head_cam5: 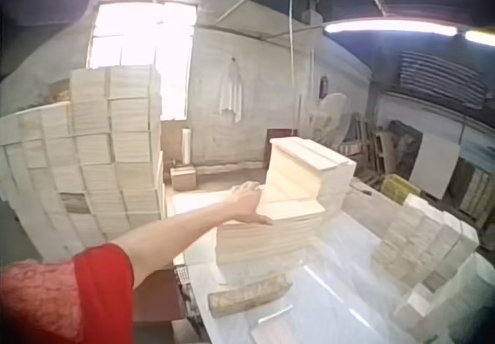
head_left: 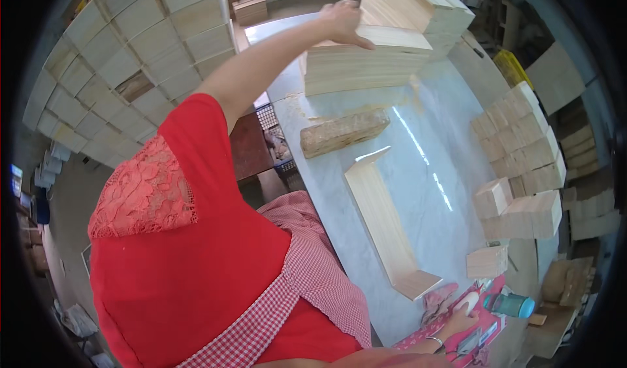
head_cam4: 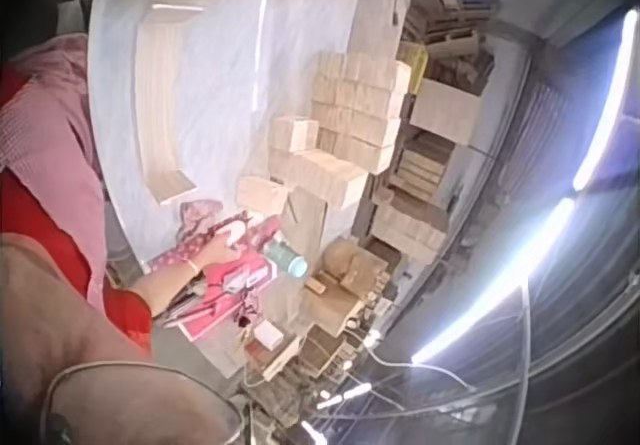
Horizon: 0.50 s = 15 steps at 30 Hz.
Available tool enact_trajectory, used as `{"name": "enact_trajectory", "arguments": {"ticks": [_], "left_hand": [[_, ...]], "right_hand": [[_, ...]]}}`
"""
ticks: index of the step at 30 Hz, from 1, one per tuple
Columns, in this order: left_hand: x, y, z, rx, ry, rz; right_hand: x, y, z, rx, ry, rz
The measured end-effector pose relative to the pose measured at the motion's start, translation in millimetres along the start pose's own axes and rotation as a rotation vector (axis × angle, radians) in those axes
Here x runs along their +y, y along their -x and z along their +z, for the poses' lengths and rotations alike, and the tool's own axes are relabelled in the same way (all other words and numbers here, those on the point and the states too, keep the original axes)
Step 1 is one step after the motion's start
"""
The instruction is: The user is assembling wooden boxes by gluing pieces together and then securing them with a nail gun.
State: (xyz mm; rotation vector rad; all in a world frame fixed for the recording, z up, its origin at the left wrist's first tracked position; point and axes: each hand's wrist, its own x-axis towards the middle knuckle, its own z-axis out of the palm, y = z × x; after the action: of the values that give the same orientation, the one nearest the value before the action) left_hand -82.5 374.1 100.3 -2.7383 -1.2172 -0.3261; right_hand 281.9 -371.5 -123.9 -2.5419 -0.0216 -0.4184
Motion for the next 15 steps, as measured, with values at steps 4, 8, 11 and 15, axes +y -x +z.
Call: {"name": "enact_trajectory", "arguments": {"ticks": [4, 8, 11, 15], "left_hand": [[-24, -35, 8, -0.418, 0.125, -0.137], [-24, -19, 15, -0.052, 0.097, -0.092], [-12, 1, 5, 0.292, 0.023, 0.030], [37, 43, -9, 0.676, 0.044, 0.345]], "right_hand": [[2, 24, -31, 0.099, 0.018, -0.142], [-8, 46, -71, 0.147, -0.037, -0.166], [-51, 60, -93, 0.140, -0.049, -0.139], [-148, 92, -83, -0.106, -0.527, -0.192]]}}
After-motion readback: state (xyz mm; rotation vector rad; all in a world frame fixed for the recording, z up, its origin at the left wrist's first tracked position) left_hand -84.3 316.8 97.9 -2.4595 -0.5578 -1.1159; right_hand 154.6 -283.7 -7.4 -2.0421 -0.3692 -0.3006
